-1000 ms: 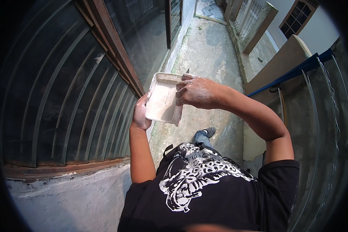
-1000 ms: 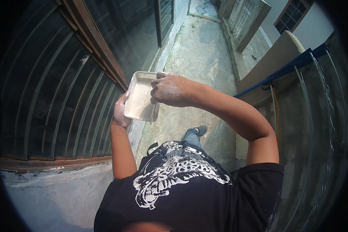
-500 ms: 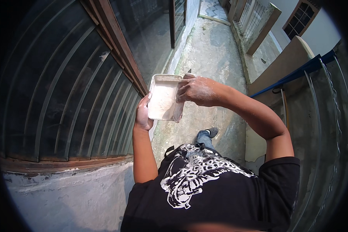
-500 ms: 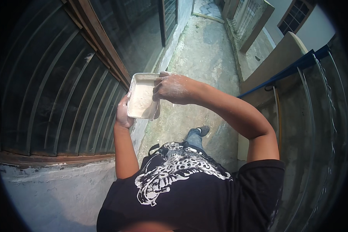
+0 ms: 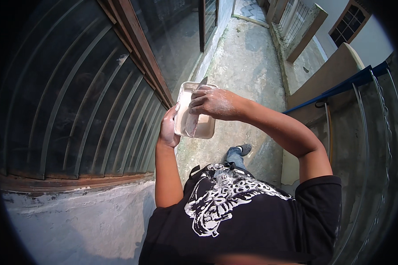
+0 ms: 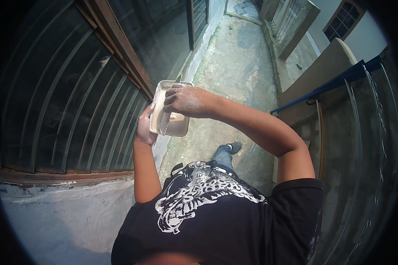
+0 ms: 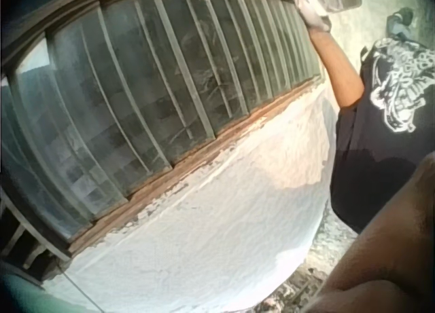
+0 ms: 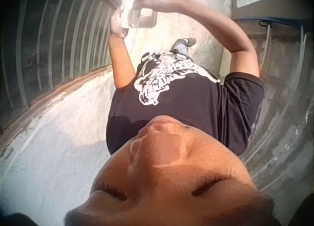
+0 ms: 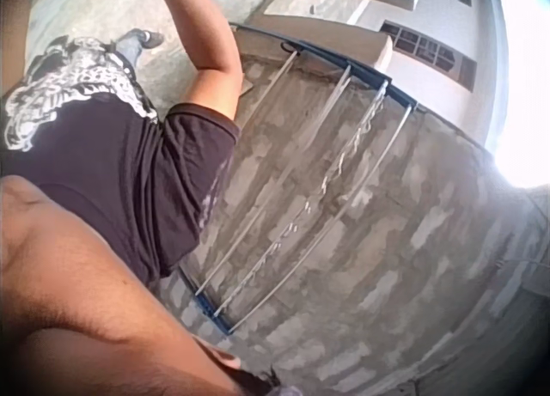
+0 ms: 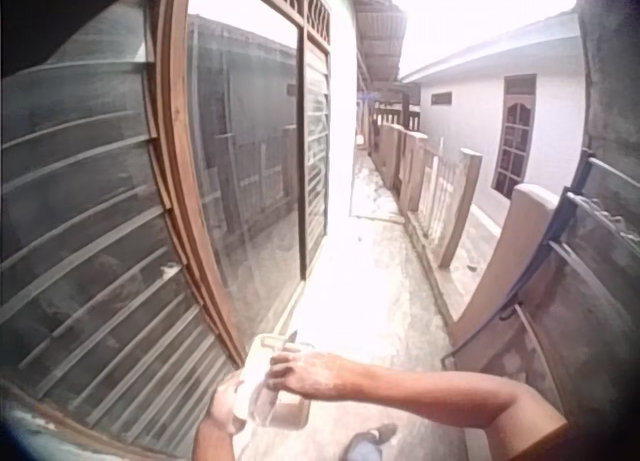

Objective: Applying plaster or filler to an exterior wall using a putty knife and a plastic tray.

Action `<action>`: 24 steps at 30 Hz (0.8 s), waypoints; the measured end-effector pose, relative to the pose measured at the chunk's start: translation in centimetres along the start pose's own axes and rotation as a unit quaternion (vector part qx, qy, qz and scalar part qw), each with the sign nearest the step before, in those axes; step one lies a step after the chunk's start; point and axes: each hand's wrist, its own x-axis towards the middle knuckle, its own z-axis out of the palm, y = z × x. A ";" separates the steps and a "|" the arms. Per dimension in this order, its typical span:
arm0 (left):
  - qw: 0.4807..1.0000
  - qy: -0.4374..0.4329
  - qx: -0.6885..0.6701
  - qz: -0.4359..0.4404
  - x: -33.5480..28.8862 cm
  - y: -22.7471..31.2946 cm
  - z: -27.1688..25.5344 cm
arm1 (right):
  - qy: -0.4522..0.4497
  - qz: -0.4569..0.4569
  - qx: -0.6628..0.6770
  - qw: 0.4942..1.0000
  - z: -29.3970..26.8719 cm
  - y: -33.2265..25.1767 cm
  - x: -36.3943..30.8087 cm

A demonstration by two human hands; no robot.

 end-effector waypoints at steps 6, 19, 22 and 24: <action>1.000 0.017 0.001 0.006 0.1 0.3 -1.0 | 0.043 0.002 -0.005 0.999 0.3 -0.1 -0.6; 0.999 0.042 0.003 0.009 1.2 -0.1 -1.4 | -0.043 0.081 0.108 0.990 -2.6 1.8 -2.8; 0.999 0.037 0.016 0.027 0.9 -0.1 -2.0 | 0.051 0.159 0.233 0.958 -2.7 1.7 -2.8; 0.999 0.031 -0.022 -0.001 0.8 -0.2 -1.5 | 0.116 0.209 0.252 0.938 -1.8 0.9 -3.5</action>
